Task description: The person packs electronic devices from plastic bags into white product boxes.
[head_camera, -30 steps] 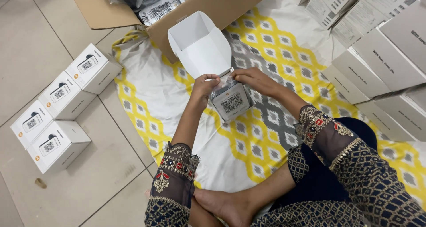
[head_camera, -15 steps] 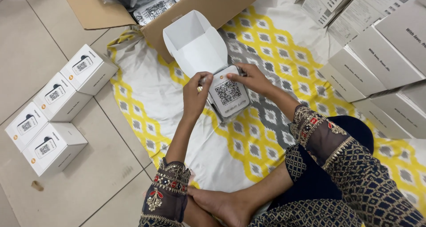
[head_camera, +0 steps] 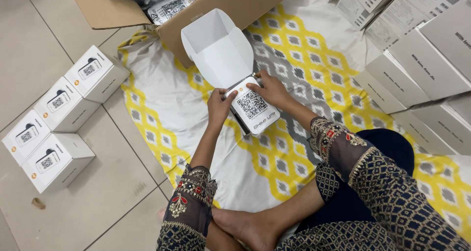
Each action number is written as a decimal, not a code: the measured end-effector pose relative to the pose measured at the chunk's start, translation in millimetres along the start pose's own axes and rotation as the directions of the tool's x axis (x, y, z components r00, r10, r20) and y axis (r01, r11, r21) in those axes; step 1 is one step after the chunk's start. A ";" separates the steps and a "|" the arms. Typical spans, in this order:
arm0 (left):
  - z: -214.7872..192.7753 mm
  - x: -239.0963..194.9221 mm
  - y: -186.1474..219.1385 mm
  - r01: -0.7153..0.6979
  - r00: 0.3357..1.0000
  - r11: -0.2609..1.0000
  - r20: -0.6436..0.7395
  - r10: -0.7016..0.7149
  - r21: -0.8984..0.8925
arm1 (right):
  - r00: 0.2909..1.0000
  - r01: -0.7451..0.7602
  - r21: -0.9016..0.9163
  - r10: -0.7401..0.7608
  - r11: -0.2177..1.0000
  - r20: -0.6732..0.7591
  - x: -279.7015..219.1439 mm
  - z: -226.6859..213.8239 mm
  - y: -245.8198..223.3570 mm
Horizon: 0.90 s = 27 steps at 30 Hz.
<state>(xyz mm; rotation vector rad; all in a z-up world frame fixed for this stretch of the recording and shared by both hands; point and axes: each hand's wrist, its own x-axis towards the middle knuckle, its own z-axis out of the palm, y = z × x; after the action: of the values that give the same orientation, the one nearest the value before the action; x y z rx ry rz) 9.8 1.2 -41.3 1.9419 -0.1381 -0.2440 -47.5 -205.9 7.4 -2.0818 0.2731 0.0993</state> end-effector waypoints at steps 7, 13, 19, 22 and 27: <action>1.2 -0.4 1.3 -0.111 0.991 0.966 -0.044 0.124 0.232 | 0.979 0.080 -0.354 -0.141 0.932 -0.148 -30.0 11.1 -26.2; 9.9 -4.6 9.2 -0.145 0.976 0.955 -0.121 0.181 0.260 | 0.964 0.190 -0.413 -0.249 0.891 -0.093 -51.9 -1.0 -22.9; 16.8 -26.5 45.0 -0.068 0.960 0.861 -0.201 0.194 0.504 | 0.905 0.421 -0.395 -0.344 0.817 0.252 -76.7 -16.8 -37.6; 21.1 -26.4 22.5 -0.086 0.971 0.909 -0.168 0.167 0.407 | 0.869 0.457 -0.403 -0.302 0.793 0.391 -72.3 -14.7 -18.5; 15.1 -54.8 56.3 -0.189 0.922 0.924 -0.264 0.283 0.332 | 0.872 0.477 -0.433 -0.353 0.764 0.338 -64.4 -2.8 -6.2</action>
<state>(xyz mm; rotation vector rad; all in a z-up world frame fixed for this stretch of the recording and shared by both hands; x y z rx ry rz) -46.0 -22.0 11.2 2.2155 -0.2144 0.2595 -108.6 -195.4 25.7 -2.5742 -0.4234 0.1610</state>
